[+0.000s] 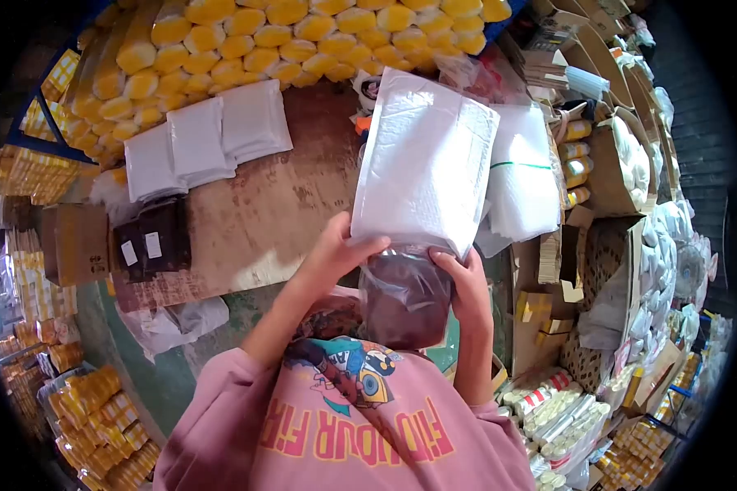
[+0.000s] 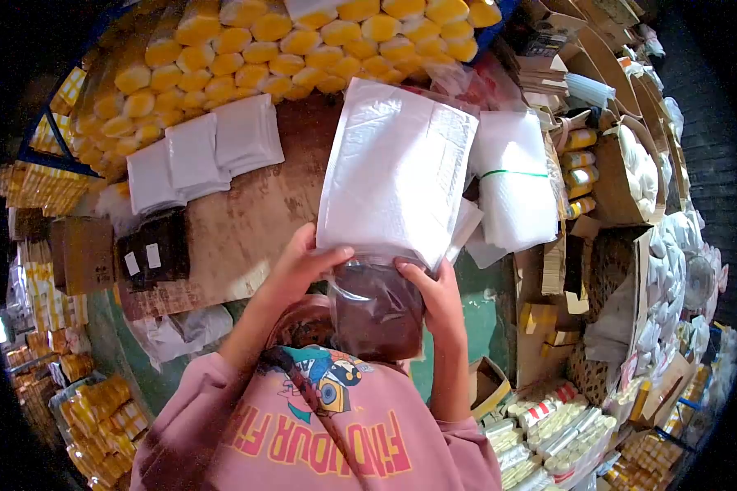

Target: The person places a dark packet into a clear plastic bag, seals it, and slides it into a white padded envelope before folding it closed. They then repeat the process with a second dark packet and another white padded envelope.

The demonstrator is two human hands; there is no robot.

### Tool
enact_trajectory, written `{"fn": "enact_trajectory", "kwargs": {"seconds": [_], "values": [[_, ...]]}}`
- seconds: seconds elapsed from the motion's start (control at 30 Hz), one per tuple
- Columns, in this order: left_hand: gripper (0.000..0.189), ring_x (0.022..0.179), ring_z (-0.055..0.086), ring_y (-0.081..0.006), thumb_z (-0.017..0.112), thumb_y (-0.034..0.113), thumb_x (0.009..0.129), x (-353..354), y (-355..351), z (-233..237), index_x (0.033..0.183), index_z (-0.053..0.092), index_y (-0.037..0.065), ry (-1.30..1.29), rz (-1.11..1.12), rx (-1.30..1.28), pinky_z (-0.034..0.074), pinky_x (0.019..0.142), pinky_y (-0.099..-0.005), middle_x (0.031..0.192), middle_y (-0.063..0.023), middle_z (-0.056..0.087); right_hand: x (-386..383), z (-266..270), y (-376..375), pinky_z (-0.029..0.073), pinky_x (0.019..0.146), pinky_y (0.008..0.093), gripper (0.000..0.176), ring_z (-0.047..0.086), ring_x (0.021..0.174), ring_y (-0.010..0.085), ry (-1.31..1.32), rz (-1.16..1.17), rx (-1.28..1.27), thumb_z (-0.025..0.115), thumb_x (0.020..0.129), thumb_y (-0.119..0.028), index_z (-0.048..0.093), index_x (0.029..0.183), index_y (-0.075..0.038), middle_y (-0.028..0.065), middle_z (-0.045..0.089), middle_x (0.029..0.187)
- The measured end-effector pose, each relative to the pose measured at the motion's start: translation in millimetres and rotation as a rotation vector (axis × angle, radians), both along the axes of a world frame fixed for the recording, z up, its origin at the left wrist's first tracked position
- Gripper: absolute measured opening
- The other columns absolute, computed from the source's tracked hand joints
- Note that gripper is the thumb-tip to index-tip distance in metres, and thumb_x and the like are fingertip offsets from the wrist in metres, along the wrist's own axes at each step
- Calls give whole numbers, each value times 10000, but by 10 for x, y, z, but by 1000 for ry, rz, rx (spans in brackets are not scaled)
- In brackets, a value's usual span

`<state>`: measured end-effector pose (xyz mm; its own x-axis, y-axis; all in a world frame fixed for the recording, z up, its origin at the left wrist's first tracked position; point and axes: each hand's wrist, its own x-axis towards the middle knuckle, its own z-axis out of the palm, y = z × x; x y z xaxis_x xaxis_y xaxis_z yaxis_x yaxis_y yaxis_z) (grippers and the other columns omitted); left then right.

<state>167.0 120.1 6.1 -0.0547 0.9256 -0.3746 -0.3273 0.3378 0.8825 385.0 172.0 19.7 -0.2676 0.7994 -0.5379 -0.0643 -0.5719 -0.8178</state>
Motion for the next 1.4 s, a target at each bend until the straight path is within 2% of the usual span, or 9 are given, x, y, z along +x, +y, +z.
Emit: {"fn": "enact_trajectory", "kwargs": {"seconds": [0.07, 0.2, 0.6, 0.7, 0.8, 0.9, 1.1, 1.13, 1.4], "values": [[444, 950, 608, -142, 767, 125, 787, -31, 57, 141, 1153, 573, -36, -93, 66, -110, 492, 838, -282, 1065, -87, 645, 5, -11, -11, 497, 791, 299, 413, 616, 892, 167, 59, -13, -2, 711, 794, -81, 535, 1146, 47, 94, 638, 1010], [291, 739, 632, -102, 793, 164, 770, -133, 208, 168, 954, 671, -25, 138, 60, 2, 513, 687, -247, 861, -60, 690, 12, -37, 8, 493, 824, 302, 431, 608, 934, 168, 75, 54, -5, 721, 797, -65, 519, 1162, 43, 102, 628, 1041], [320, 681, 539, -29, 679, 304, 896, -270, 325, -162, 888, 689, -16, 120, 29, -70, 441, 599, -214, 789, 22, 645, -61, 6, 65, 504, 833, 315, 472, 612, 955, 182, 122, 106, -44, 731, 816, -104, 499, 1197, 53, 126, 614, 1089], [370, 803, 578, -67, 741, 203, 847, -313, 256, -75, 1123, 608, -5, 169, -28, 32, 472, 681, -220, 944, -13, 647, -67, 16, 73, 511, 821, 319, 445, 614, 954, 186, 112, 83, -50, 703, 826, -93, 499, 1191, 59, 134, 614, 1088], [718, 1001, 587, -141, 792, 100, 778, -219, 141, 160, 1363, 384, 24, 131, -14, 271, 505, 843, -280, 1163, -72, 588, -41, -47, 54, 515, 821, 321, 423, 616, 947, 186, 80, 40, -59, 679, 828, -76, 501, 1185, 63, 139, 616, 1080], [962, 1035, 585, -160, 811, 27, 728, -230, 109, 47, 1447, 173, 52, 178, -57, 307, 484, 905, -326, 1184, -75, 596, -37, -112, 37, 510, 837, 320, 413, 617, 943, 182, 75, 24, -52, 672, 826, -66, 505, 1180, 63, 137, 616, 1080], [559, 991, 590, -132, 765, 180, 817, -365, 44, -77, 1287, 516, 6, -11, -184, -143, 474, 884, -294, 1118, -67, 634, -27, -20, 21, 498, 848, 310, 426, 609, 961, 169, 108, 85, 32, 676, 827, -65, 505, 1194, 68, 118, 618, 1098], [470, 1005, 581, -155, 749, 191, 834, -357, 5, -216, 1224, 568, 1, -34, -305, -73, 463, 911, -310, 1134, -48, 622, -12, -14, 21, 496, 850, 308, 431, 607, 961, 165, 91, 96, 25, 676, 828, -66, 504, 1199, 69, 113, 619, 1097], [346, 961, 565, -104, 700, 168, 870, -2, -253, -142, 1147, 609, -19, -247, -76, -87, 473, 826, -261, 1054, -27, 630, 116, 85, 48, 464, 864, 279, 399, 579, 966, 137, 23, 210, 41, 692, 829, -103, 556, 1163, 66, 91, 621, 1084]]}}
